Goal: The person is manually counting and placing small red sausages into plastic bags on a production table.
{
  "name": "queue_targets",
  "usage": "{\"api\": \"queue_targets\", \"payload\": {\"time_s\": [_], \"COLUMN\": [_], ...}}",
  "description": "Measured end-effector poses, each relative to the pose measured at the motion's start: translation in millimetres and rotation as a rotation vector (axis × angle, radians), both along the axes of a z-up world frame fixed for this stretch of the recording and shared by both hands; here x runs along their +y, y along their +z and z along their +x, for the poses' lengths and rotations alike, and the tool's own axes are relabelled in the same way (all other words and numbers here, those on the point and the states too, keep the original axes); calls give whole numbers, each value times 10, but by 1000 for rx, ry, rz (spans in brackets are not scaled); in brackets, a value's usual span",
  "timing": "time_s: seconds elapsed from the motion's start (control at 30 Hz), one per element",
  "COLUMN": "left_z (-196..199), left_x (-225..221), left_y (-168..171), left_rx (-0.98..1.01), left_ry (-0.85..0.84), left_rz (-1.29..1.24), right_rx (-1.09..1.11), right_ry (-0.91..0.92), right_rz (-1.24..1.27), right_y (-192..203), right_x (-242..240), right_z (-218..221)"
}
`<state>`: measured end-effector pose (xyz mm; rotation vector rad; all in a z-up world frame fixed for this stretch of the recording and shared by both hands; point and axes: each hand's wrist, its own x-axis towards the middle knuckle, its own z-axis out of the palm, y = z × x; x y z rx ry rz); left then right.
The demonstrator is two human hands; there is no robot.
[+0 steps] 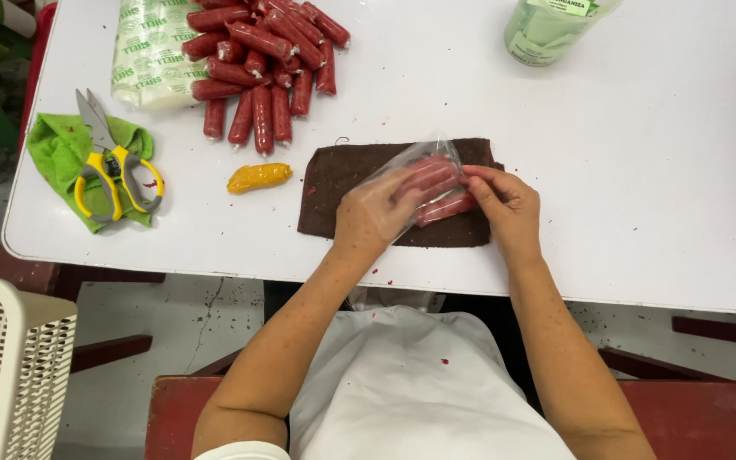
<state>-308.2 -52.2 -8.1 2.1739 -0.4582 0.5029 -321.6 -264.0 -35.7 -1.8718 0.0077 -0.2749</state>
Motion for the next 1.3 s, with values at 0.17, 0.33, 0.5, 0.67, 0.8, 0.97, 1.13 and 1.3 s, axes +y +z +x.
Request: {"api": "queue_targets", "payload": {"time_s": [0.17,0.33,0.5,0.67,0.8,0.97,1.13,1.3], "left_z": [191,169,252,206,256,360,338,1300], "left_x": [49,270,188,333,206,175,465,1075], "left_y": [-303,49,-847,-404,51,692,776,680], "left_rx": [-30,561,25,-135,337,587,711,600], "left_ry": [166,-263,38,-230,-271,-544,-884,-465], "left_rz": [243,359,389,96,497,801,828,773], "right_rx": [-123,-148,-212,-337,-369,-317,-262,-286], "right_ry": [46,117,81,60,101,123,105,115], "right_rz": [-165,-295,-336,-388,-415,-362,-412,-409], "right_y": [-24,87,43,-137,-136,-80,-67,0], "right_x": [2,74,105,54,73,106,135,144], "right_z": [6,17,80,98,86,79,78,120]}}
